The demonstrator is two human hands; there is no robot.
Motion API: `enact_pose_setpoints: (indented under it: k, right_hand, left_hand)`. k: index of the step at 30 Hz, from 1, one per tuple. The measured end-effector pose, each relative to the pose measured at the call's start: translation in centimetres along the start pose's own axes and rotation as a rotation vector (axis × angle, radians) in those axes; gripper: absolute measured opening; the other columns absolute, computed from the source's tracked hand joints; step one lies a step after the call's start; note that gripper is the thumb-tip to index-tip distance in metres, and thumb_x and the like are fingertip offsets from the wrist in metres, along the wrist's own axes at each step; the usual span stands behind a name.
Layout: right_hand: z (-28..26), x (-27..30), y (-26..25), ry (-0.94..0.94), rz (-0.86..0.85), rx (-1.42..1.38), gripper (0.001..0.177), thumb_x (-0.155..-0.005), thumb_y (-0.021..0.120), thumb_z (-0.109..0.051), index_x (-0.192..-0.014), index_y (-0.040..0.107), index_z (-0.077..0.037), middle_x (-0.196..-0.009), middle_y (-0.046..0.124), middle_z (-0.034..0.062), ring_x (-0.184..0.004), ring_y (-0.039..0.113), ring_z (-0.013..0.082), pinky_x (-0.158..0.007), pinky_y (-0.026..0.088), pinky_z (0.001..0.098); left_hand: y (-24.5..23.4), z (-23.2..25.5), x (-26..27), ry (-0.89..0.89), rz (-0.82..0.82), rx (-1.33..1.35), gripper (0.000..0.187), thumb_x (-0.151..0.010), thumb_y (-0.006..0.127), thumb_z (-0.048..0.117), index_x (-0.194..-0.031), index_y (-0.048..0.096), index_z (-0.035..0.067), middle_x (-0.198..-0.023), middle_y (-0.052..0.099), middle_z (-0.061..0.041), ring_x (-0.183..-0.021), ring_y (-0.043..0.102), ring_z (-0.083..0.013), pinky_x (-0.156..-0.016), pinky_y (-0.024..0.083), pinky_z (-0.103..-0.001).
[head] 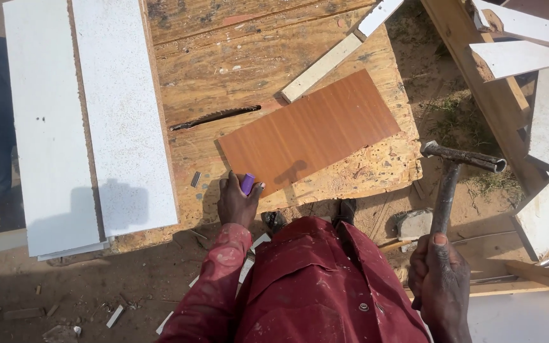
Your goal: The person is hammering nails with purple heads into a wooden board on a workbench.
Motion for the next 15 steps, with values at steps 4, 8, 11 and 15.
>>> enact_pose_setpoints:
  k: [4, 8, 11, 15]
  right_hand:
    - [0.7, -0.3, 1.6, 0.000, -0.097, -0.075, 0.041, -0.089, 0.036, -0.044, -0.063, 0.037, -0.012, -0.045, 0.026, -0.0043, -0.034, 0.020, 0.0065, -0.025, 0.015, 0.0227]
    - [0.2, 0.3, 2.9, 0.009, -0.096, -0.054, 0.040, -0.088, 0.038, -0.041, -0.064, 0.037, -0.009, -0.046, 0.024, -0.0013, -0.034, 0.019, 0.0075, -0.026, 0.014, 0.0226]
    - [0.3, 0.8, 3.2, -0.001, -0.088, -0.011, 0.041, -0.089, 0.037, -0.039, -0.061, 0.036, -0.009, -0.045, 0.024, -0.0006, -0.033, 0.020, 0.0079, -0.027, 0.014, 0.0229]
    - [0.0, 1.1, 3.6, -0.063, -0.130, 0.025, 0.043, -0.088, 0.035, -0.041, -0.059, 0.034, -0.010, -0.044, 0.024, -0.0009, -0.033, 0.020, 0.0075, -0.027, 0.014, 0.0225]
  left_hand:
    - [1.9, 0.1, -1.6, -0.006, -0.005, 0.012, 0.076, -0.069, 0.054, 0.051, -0.126, 0.030, 0.008, -0.115, 0.036, -0.013, -0.086, 0.050, -0.0409, -0.063, 0.042, -0.055]
    - [1.0, 2.2, -1.6, 0.129, 0.027, 0.094, 0.062, -0.072, 0.048, 0.052, -0.117, 0.041, 0.009, -0.103, 0.044, -0.011, -0.083, 0.054, -0.0329, -0.063, 0.045, -0.046]
    - [-2.4, 5.2, -0.2, 0.308, 0.090, 0.441, 0.036, -0.073, 0.052, 0.044, -0.090, 0.054, 0.012, -0.083, 0.055, -0.005, -0.074, 0.054, -0.0204, -0.063, 0.044, -0.035]
    - [-2.0, 8.7, -0.4, 0.379, -0.227, 1.159, 0.019, -0.075, 0.060, 0.027, -0.073, 0.054, 0.009, -0.046, 0.044, -0.006, -0.038, 0.042, -0.0136, -0.026, 0.033, -0.025]
Point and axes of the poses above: each hand's wrist, its own x-axis away from the middle knuckle, its own y-axis out of the palm, z = x × y, the point moved 8 cm from there along -x, towards the middle knuckle
